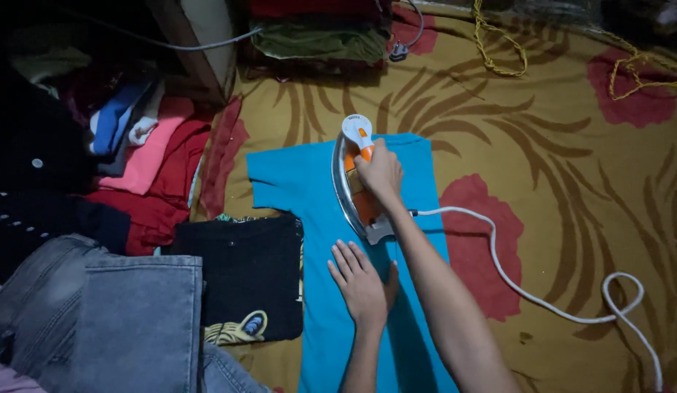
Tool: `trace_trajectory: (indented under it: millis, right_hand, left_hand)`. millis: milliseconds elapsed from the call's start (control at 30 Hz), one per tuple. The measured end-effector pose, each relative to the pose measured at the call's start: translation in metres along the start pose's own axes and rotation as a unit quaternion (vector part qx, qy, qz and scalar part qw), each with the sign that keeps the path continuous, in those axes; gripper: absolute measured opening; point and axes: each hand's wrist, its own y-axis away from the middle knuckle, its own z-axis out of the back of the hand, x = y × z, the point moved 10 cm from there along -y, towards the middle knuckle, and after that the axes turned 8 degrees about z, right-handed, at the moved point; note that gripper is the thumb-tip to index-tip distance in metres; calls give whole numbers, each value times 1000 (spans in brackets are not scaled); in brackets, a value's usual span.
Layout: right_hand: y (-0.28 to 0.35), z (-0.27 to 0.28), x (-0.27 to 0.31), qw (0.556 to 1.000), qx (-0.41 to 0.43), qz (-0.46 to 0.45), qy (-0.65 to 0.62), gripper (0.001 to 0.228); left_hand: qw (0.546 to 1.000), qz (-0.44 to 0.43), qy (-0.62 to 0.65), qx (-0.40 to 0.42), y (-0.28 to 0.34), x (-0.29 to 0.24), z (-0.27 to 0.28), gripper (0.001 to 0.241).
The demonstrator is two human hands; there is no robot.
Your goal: The recorder irons a blue polo shirt on a patterned surface and then folds it.
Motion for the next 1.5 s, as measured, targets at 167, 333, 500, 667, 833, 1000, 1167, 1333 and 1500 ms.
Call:
trace_trajectory:
  millis: [167, 333, 500, 667, 833, 1000, 1167, 1333, 1500]
  right_hand:
    - [-22, -20, -16, 996, 24, 82, -40, 47]
    - [-7, -4, 26, 976, 72, 191, -71, 46]
    - [3, 12, 16, 999, 0, 35, -20, 42]
    - [-8, -6, -9, 999, 6, 29, -36, 44]
    - [-7, 1, 20, 984, 34, 156, -82, 45]
    - [3, 3, 15, 998, 6, 62, -3, 38]
    - [-9, -12, -8, 998, 7, 49, -32, 44]
    - [-5, -3, 25, 983, 74, 161, -42, 49]
    - [-1, -9, 4, 999, 18, 35, 10, 40]
  left_hand:
    - [1000, -16, -7, -18, 3, 2, -2, 100]
    - [999, -14, -12, -33, 5, 2, -7, 102]
    - [999, -13, 17, -41, 2, -1, 3, 104]
    - [999, -19, -15, -27, 4, -1, -3, 103]
    - [999, -25, -19, -39, 3, -1, -2, 102]
    - [999, -15, -9, -37, 5, -1, 2, 101]
    - [999, -15, -20, -33, 5, -1, 3, 102]
    - [999, -20, -19, -40, 5, 0, -1, 103]
    - [999, -9, 9, -35, 3, -2, 4, 102]
